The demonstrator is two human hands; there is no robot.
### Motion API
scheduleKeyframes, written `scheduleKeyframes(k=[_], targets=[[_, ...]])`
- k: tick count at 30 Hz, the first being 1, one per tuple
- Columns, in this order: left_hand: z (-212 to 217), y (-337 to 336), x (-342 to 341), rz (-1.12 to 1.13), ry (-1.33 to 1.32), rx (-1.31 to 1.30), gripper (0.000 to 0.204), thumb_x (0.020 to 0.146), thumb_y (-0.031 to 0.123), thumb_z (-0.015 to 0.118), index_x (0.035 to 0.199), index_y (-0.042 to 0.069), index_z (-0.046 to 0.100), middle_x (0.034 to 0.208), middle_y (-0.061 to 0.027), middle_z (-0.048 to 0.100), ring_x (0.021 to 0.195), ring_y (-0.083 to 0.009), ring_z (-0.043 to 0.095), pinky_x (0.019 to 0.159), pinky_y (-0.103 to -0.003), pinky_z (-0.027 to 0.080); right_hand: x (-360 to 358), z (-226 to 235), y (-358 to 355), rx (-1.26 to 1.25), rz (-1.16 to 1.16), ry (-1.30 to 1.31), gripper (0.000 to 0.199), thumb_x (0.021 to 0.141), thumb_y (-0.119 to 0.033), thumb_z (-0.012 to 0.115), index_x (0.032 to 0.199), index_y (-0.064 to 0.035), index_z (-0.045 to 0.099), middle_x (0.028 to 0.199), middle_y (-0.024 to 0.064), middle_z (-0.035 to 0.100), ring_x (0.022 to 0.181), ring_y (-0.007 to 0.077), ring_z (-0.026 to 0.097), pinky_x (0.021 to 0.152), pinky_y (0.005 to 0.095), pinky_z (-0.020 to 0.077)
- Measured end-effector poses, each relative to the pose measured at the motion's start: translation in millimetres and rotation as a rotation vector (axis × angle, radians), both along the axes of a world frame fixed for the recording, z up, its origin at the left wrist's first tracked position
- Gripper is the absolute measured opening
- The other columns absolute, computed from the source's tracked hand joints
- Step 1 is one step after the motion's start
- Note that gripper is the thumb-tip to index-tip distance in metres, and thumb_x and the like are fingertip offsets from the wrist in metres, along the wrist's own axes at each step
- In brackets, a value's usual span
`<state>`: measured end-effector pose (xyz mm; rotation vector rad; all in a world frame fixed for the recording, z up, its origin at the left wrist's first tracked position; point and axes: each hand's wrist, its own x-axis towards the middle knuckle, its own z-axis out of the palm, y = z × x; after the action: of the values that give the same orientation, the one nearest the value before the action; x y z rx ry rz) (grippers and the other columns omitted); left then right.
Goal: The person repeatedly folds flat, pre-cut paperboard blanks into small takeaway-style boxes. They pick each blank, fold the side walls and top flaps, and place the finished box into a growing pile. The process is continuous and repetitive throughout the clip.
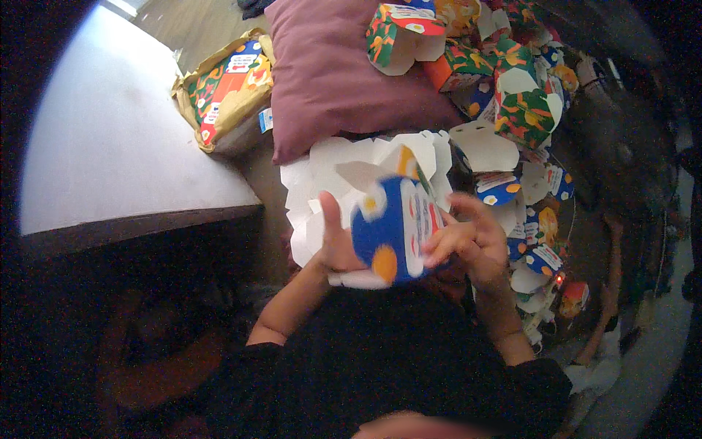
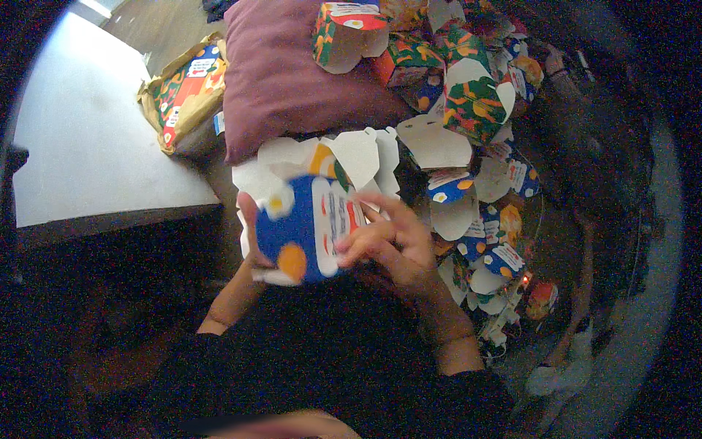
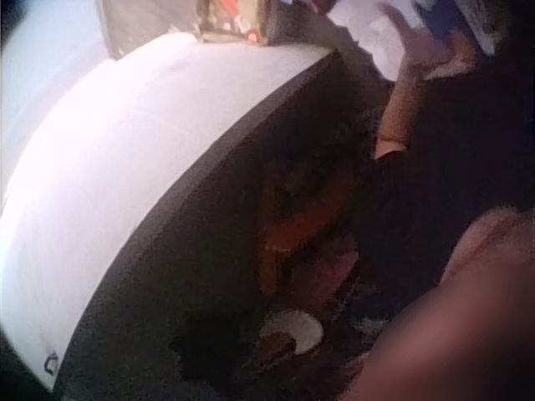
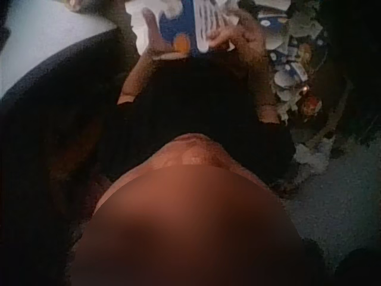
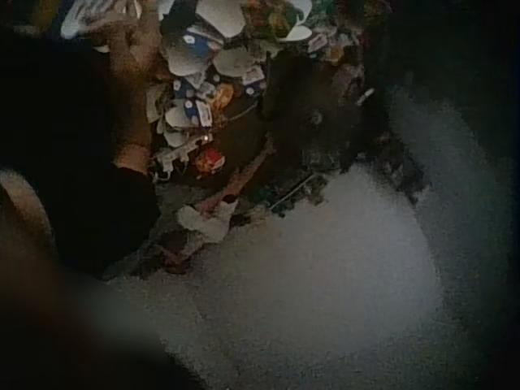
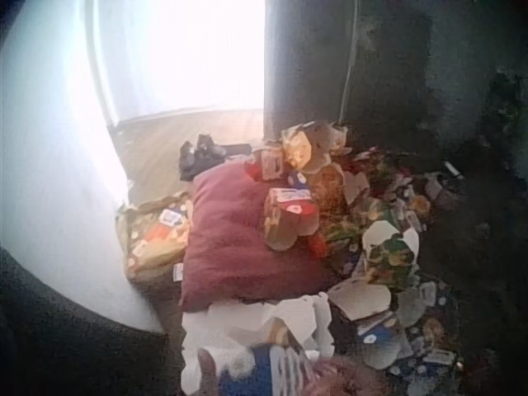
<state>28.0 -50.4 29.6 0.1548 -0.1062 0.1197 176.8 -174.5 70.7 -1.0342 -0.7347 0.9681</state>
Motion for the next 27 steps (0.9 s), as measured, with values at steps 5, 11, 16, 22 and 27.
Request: scheduleKeyframes(k=[5,11,16,22,27], targets=[[-24.9,2.4,-9.4,0.042,0.466,1.145,0.077,0.082,0.06,0.045,0.138,0.01,0.029,0.138,-0.0116,0.037,0.124,-0.027,0.039,0.104,-0.043,0.03,3.4,-4.2,-0.5,-0.346,0.163,0.089,0.032,0.083,-0.018,0.065,0.11,0.0,0.058,0.072,0.0066,0.066,0.065,0.0117,0.063,0.052,0.0251,0.0499],[-5.5,11.0,-21.3,0.281,0.33,0.041,0.069,0.084,0.036,0.061,0.137,0.008,0.029,0.136,-0.0138,0.04,0.124,-0.0295,0.042,0.103,-0.043,0.035,5.8,-7.0,7.5,-0.095,0.144,-0.832,0.016,0.071,-0.015,0.074,0.08,-0.0076,0.063,0.076,0.0018,0.064,0.068,0.018,0.062,0.099,0.0489,0.0333],[43.6,8.3,-31.7,0.031,0.615,0.633,0.065,0.087,0.035,0.059,0.135,0.001,0.03,0.128,-0.0112,0.045,0.119,-0.0219,0.044,0.098,-0.034,0.036,2.8,-2.3,13.1,-0.178,0.002,-0.824,0.026,0.064,-0.019,0.08,0.076,-0.0068,0.06,0.075,0.0048,0.062,0.071,0.0169,0.059,0.077,0.0345,0.0462],[63.4,1.6,-26.7,0.062,0.783,0.88,0.047,0.093,0.025,0.05,0.131,0.0,0.036,0.124,-0.0095,0.048,0.114,-0.0166,0.045,0.095,-0.03,0.037,-5.6,-4.9,17.9,-0.121,-0.054,-0.955,0.024,0.063,-0.012,0.077,0.073,-0.0036,0.057,0.073,0.0075,0.059,0.062,0.0173,0.055,0.057,0.028,0.0435],[55.8,0.4,-24.8,0.095,0.816,0.691,0.051,0.091,0.027,0.052,0.132,0.001,0.034,0.123,-0.0105,0.049,0.11,-0.0181,0.048,0.092,-0.031,0.04,-8.8,-14.1,12.1,-0.204,-0.154,-0.77,0.02,0.066,-0.012,0.075,0.073,-0.0044,0.058,0.066,0.0052,0.056,0.06,0.0193,0.056,0.058,0.0306,0.0458]])
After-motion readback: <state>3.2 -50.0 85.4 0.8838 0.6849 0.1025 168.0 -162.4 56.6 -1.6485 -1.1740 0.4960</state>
